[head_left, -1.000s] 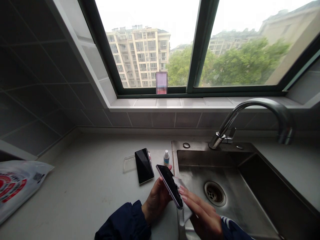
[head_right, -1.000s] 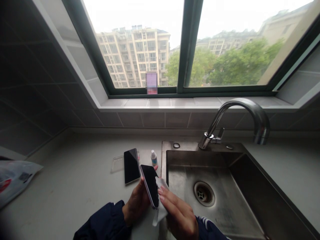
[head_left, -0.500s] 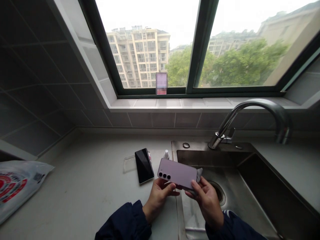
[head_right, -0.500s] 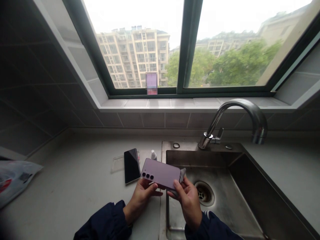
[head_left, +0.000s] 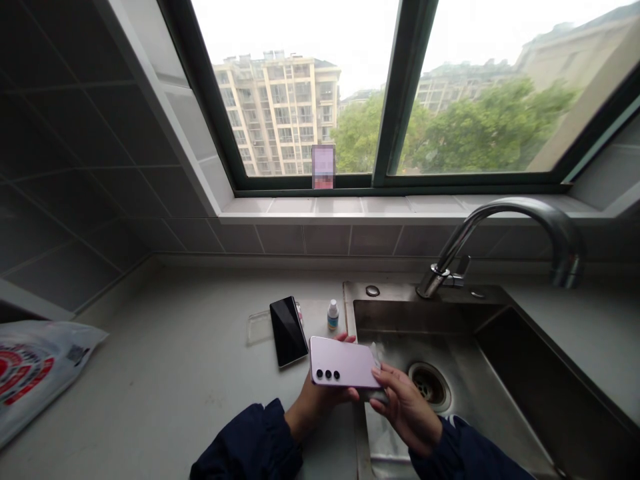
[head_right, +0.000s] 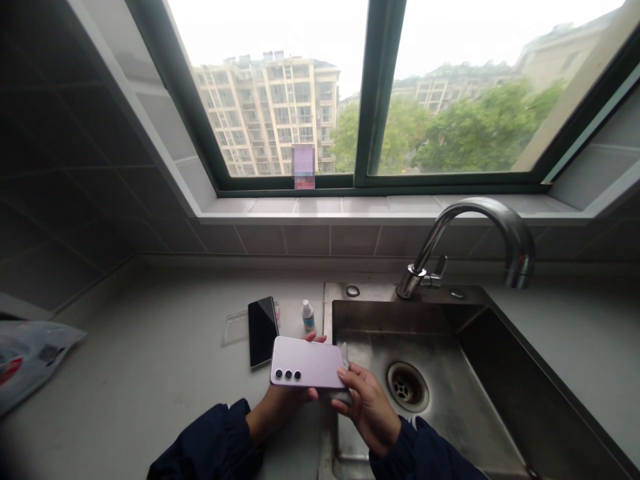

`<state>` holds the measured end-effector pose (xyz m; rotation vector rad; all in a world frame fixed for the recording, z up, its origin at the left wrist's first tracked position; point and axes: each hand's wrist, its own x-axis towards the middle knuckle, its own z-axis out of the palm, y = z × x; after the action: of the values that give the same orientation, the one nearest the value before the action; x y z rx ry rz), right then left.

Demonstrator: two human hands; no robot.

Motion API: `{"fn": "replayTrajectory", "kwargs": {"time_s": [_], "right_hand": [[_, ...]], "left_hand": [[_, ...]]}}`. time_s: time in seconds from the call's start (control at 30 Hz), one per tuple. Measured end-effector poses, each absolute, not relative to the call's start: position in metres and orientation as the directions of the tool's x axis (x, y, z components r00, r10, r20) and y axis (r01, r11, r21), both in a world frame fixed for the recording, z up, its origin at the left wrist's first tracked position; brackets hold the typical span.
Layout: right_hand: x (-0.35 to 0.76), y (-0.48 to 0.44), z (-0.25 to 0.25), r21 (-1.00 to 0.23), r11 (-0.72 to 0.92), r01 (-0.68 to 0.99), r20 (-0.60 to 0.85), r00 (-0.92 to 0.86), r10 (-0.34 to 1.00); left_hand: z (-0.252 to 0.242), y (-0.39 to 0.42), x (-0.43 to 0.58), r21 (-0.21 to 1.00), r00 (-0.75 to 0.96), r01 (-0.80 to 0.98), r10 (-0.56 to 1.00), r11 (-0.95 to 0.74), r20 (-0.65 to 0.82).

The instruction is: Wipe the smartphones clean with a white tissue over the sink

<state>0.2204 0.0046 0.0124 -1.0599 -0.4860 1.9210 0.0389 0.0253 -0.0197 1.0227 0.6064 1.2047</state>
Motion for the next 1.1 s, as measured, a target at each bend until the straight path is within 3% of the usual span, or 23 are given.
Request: {"fn": "replayTrajectory", "kwargs": {"time_s": [0.17,0.37,0.57,0.8,0.9,0.93,1.03,1.1], "right_hand": [[0.218,0.005,0.007,-0.661,-0.571,-0.487,-0.52,-0.251,0.816],[0.225,0.012,-0.005,-0.721,-0.458,-0.52,-0.495,-0.077,0.866],[0.234,0.021,-0.005,-0.8,-0.252,-0.544,-0.361,0.1,0.927],[0.229,0.016,-0.003,-0.907,-0.101,-0.41,-0.177,0.152,0.972],[0.229,0.007,-0.001,-0.973,0.009,-0.229,-0.028,0.159,0.987],[0.229,0.004,-0.001,-0.989,0.135,-0.053,0.127,0.134,0.983],[0.227,-0.003,-0.004,-0.81,0.52,0.273,0.493,-0.165,0.854],[0.226,-0.005,-0.006,-0.649,0.675,0.351,0.566,-0.369,0.737]], "left_hand": [[-0.001,0.022,0.035,0.86,0.301,-0.502,0.951,0.091,0.076],[-0.001,0.018,0.034,0.726,0.365,-0.637,0.931,0.259,-0.011],[-0.005,0.015,0.037,0.603,0.49,-0.662,0.866,0.445,-0.101],[-0.002,0.017,0.04,0.455,0.724,-0.54,0.666,0.708,-0.178],[-0.001,0.019,0.04,0.383,0.789,-0.499,0.59,0.778,-0.17],[-0.001,0.019,0.04,0.371,0.8,-0.486,0.574,0.791,-0.176],[0.001,0.018,0.041,0.384,0.789,-0.454,0.563,0.804,-0.246],[0.0,0.017,0.042,0.408,0.735,-0.468,0.601,0.784,-0.312]]}}
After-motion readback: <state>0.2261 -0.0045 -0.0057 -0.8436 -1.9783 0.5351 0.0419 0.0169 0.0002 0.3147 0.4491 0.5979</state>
